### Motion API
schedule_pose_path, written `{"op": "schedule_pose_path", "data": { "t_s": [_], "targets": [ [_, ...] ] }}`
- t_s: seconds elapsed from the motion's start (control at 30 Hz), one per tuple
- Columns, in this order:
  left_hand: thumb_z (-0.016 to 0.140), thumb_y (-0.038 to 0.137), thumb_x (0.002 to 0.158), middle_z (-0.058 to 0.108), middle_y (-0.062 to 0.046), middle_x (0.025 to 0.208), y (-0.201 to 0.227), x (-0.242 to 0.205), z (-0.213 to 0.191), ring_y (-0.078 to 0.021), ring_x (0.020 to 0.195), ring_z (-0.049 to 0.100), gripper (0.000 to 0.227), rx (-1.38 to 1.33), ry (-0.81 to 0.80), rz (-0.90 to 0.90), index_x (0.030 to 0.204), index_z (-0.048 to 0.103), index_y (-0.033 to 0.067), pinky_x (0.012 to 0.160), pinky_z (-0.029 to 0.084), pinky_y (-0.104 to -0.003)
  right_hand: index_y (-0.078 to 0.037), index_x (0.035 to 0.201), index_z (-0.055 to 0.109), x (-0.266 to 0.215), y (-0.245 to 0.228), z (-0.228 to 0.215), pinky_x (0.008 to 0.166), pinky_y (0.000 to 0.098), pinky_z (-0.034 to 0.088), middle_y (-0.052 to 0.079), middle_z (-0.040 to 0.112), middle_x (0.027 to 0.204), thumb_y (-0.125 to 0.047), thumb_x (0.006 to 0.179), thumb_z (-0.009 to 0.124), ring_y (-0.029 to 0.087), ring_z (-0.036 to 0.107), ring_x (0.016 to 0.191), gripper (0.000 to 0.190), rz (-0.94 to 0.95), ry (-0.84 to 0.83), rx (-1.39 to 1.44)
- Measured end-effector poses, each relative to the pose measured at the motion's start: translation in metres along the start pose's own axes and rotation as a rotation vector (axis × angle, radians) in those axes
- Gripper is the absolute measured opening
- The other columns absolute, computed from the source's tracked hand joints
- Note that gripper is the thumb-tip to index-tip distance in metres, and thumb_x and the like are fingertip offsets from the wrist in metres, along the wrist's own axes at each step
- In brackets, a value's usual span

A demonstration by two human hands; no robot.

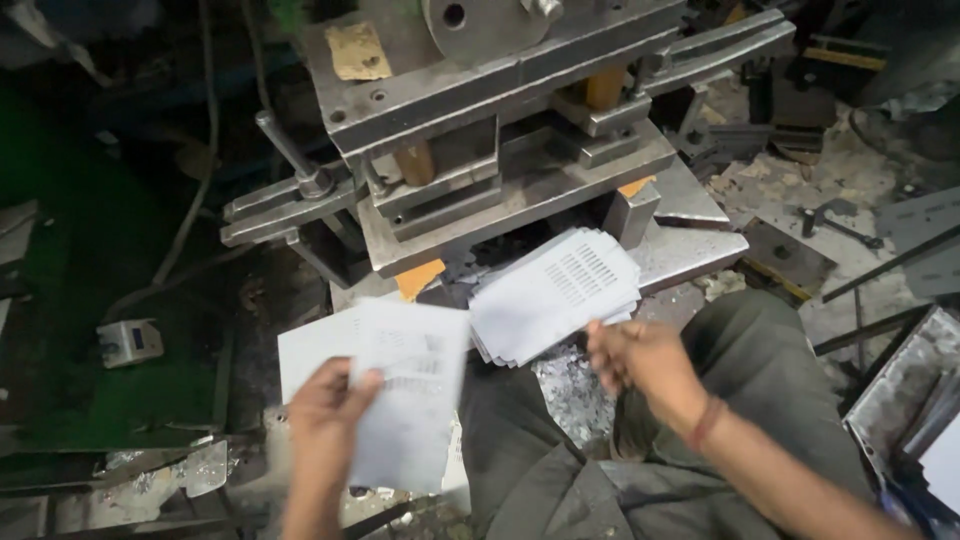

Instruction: Operating a stamping machine to punch patterns into metal sheets and stacking the finished parts.

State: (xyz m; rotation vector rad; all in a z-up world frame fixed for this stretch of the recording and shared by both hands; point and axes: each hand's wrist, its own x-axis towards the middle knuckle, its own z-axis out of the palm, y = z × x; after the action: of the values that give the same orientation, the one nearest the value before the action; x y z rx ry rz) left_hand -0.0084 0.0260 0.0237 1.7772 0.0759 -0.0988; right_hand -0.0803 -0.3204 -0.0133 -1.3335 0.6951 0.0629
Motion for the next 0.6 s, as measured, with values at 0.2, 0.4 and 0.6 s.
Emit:
{"op": "schedule_pose_path", "data": {
  "t_s": [0.2,0.4,0.6],
  "targets": [
    [0.071,-0.005,0.088,0.072,-0.011,0.076,0.033,0.006,0.086,-0.0138,0.060,0.062,0.010,-0.103,-0.252,0.099,0.098,0.073,-0.0040,0.057,0.055,-0.024,0.007,0.086,0.076,-0.031,-0.006,0.038,0.047,0.0300,0.055,0.016,0.072,0.059,-0.004,0.093,0.070,0.021,0.064,0.046,0.015,-0.197,-0.316,-0.147],
    [0.056,-0.007,0.091,0.073,-0.017,0.114,0.036,0.022,0.055,-0.0230,0.097,0.071,0.047,-0.227,-0.084,0.097,0.137,0.057,0.0008,0.080,0.063,-0.034,0.009,0.099,0.069,-0.003,-0.077,0.031,0.059,0.0287,0.052,0.015,0.066,0.074,-0.001,0.102,0.054,0.020,0.060,0.060,0.019,-0.341,-0.069,0.193],
    [0.057,-0.004,0.092,0.075,-0.017,0.112,0.017,0.011,0.046,-0.0243,0.095,0.072,0.046,-0.218,-0.113,0.006,0.138,0.057,-0.0003,0.078,0.062,-0.035,0.014,0.138,0.045,0.015,-0.165,0.072,0.102,0.0293,0.062,0.022,0.062,0.117,-0.002,0.102,0.045,0.028,0.071,0.109,0.039,-0.199,-0.006,0.315]
  ]
}}
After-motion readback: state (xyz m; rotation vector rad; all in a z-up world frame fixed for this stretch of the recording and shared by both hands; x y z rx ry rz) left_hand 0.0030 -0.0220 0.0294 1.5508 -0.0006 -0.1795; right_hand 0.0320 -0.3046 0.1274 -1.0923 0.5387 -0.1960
